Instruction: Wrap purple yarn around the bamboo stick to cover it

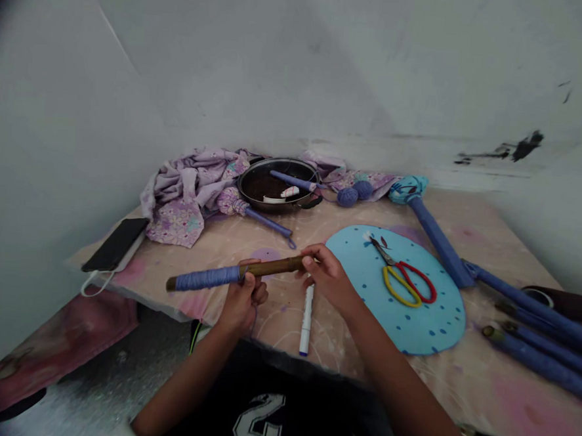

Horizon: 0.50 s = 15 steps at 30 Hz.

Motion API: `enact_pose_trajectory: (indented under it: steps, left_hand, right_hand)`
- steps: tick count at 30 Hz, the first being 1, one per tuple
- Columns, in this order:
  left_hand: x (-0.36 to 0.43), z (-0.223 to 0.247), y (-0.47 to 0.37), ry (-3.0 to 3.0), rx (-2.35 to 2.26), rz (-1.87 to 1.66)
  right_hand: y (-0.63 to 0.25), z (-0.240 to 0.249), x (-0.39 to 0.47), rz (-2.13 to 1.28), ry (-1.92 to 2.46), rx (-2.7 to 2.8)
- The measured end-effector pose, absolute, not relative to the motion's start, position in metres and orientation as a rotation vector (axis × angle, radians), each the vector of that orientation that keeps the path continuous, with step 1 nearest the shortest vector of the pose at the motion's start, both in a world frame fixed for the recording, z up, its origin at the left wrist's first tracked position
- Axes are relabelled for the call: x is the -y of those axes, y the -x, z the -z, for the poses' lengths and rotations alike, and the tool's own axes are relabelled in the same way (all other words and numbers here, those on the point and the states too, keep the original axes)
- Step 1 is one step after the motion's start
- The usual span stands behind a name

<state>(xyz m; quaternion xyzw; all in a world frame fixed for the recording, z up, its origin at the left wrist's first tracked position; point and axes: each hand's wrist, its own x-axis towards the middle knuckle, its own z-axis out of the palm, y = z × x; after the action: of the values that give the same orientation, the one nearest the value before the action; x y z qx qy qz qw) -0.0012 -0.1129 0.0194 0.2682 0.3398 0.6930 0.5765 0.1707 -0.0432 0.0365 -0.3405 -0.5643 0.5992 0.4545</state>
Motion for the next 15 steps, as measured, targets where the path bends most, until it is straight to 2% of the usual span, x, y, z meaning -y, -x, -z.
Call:
enact_pose_trajectory:
  steps: [4,9,12,15]
  left_hand:
    - [0.084,-0.028,0.012,-0.675,-0.778,-1.562]
    - [0.043,-0.041,0.022,-0.795,-0.725,-1.423]
    - [0.022,-0.041,0.018,-0.875,-0.666,-1.265]
    - [0.007,-0.032,0.008,-0.847,-0.650,-1.236]
  right_hand:
    - [-0.173,-0.039,0.023,-1.575,1.048,1.366]
    - [-0.180,-0.040,0.011,-1.786,0.904,1.155]
    - [-0.185,-0.032,0.005,-1.708,0.919,1.102]
    - [-0.190,-0.018,0.000,-1.462,0.872,1.109]
